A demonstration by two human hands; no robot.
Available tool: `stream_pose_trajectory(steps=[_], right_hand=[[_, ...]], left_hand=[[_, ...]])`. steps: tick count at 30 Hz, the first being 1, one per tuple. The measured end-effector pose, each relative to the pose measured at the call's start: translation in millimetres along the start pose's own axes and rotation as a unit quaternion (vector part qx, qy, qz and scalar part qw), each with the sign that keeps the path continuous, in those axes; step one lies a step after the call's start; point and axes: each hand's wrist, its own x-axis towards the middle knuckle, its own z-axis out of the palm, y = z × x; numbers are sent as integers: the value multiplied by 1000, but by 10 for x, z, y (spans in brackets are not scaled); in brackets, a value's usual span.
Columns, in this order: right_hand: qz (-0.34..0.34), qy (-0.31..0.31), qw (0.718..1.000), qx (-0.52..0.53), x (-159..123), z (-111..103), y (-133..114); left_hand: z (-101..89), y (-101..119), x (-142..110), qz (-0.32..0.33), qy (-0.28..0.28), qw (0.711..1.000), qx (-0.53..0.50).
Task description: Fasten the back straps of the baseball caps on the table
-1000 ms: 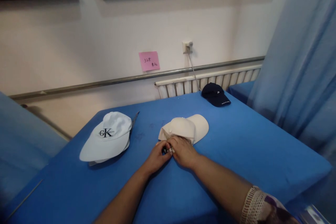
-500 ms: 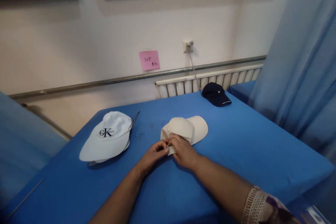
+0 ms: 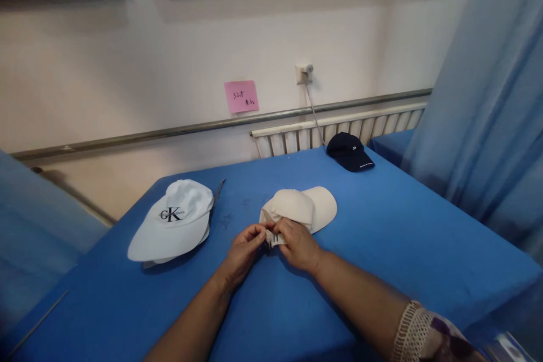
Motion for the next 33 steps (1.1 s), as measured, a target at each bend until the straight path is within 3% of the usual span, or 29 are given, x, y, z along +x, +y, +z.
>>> stream_pose_trajectory(steps=[4,8,11,14,19,23,27,30,33], right_hand=[[10,14,1000,20,-11,-32,5],[40,23,999,29,-23,-8,19],[60,20,998,28,-29,27,27],[75,4,997,27,-35,40,32],[65,-13,998,10,-39,32,42],[58,-8,998,6,-18,24,22],[74,5,997,4,-2,12,6],[62,7,998,18,-4,7,19],[67,25,997,21,-10,5,39]], left_hand=[[-3,20,-18,32,-7,994,101],[41,55,-52,89,-7,971,223],[106,84,-73,137,4,953,271],[156,93,-89,159,-24,940,300],[152,61,-75,138,-42,951,274],[95,55,-48,70,-49,990,108],[37,60,-48,22,-20,1000,-2],[21,60,-57,55,-3,996,76],[32,66,-70,117,29,968,218]])
